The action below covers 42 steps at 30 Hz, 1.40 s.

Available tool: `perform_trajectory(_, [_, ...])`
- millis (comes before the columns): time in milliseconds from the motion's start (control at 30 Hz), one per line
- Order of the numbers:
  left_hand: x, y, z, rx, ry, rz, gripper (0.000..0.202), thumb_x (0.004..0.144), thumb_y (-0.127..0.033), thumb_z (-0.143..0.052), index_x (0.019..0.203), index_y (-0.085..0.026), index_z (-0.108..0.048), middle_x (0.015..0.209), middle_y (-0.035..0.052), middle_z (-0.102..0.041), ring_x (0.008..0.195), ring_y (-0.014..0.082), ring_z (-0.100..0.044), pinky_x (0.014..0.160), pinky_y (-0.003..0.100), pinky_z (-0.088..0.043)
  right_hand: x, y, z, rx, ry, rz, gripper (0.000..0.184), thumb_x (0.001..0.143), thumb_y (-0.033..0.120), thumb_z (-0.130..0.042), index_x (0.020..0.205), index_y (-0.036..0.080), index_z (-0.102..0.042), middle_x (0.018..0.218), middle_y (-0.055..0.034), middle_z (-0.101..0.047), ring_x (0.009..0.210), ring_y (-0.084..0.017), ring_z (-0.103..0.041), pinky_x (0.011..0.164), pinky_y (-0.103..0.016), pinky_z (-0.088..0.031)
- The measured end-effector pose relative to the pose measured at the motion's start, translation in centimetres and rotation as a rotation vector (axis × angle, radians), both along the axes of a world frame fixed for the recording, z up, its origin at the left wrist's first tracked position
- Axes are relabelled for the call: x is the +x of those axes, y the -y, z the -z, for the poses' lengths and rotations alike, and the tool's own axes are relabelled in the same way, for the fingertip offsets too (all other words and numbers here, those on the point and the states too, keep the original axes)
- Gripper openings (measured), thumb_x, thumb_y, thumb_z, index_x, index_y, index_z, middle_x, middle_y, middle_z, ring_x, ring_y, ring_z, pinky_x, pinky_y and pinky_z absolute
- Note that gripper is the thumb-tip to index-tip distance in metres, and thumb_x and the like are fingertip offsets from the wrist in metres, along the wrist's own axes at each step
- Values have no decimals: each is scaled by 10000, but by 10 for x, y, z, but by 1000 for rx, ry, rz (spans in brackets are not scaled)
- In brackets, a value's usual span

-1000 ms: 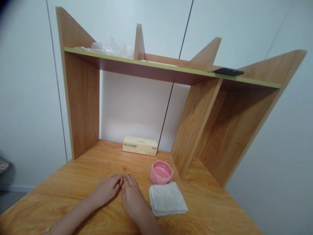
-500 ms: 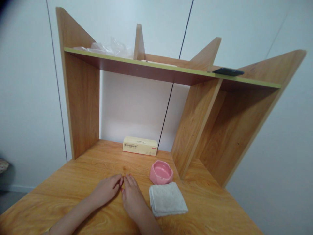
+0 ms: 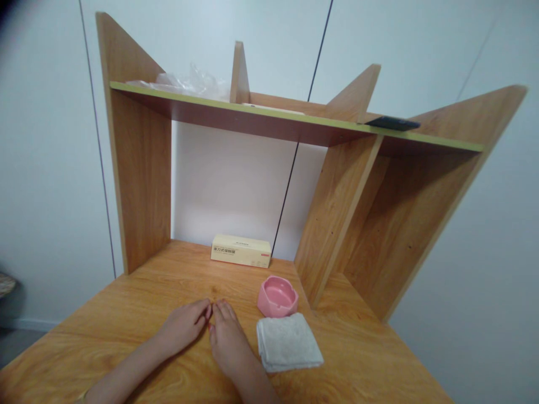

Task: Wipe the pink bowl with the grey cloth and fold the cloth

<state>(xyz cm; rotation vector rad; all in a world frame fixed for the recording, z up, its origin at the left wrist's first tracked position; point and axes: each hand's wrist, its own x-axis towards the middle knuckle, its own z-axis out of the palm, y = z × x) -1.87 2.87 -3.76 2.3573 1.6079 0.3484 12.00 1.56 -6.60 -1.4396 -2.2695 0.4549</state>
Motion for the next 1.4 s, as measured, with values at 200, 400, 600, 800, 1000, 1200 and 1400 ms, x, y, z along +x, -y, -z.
perform_trajectory(200, [0,0,0,8,-7,-10,222,847,-127,-340,897,-172,-552,886,68,-652,830,197,-599,707,272,-400,1,0,2,24,-19,-3,477,848,187,-308,1305,61,-369,1357,-117,-379,1277,-186,-280,1069,-349,-231])
perform_trajectory(400, [1,0,2,5,-4,-5,214,849,-133,-347,889,-171,-553,884,67,-652,816,194,-599,691,264,-399,1,-2,6,28,-22,-2,477,844,188,-321,1304,71,-374,1358,-113,-379,1277,-189,-282,1070,-354,-229])
perform_trajectory(600, [1,0,1,6,7,-6,226,846,-125,-336,884,-169,-554,892,71,-649,817,190,-597,704,266,-401,1,-2,5,27,-20,-4,477,838,176,-323,1296,58,-384,1345,-123,-395,1275,-192,-285,1070,-355,-227])
perform_trajectory(800, [1,0,1,8,-3,-4,221,842,-131,-342,875,-173,-557,875,71,-648,816,194,-596,695,268,-400,1,-1,4,48,-24,-9,475,825,153,-323,1284,58,-400,1335,-123,-410,1269,-186,-297,1067,-353,-236])
perform_trajectory(1000, [1,1,0,10,-2,-5,217,841,-131,-346,863,-178,-556,863,63,-649,801,188,-597,682,261,-398,2,0,4,47,-19,-11,478,831,169,-319,1293,69,-389,1337,-112,-409,1270,-181,-295,1070,-348,-228])
perform_trajectory(1200, [0,0,0,0,2,-11,204,838,-128,-356,861,-177,-553,869,62,-652,804,186,-598,686,258,-399,2,-2,6,37,-27,-11,478,839,181,-317,1299,69,-378,1344,-116,-399,1273,-182,-288,1072,-351,-223])
perform_trajectory(1400, [1,1,-1,1,7,-9,216,840,-127,-346,872,-177,-553,871,61,-652,803,184,-597,692,260,-399,2,-2,6,28,-30,-11,481,835,180,-324,1304,85,-376,1357,-105,-381,1275,-183,-284,1069,-356,-230])
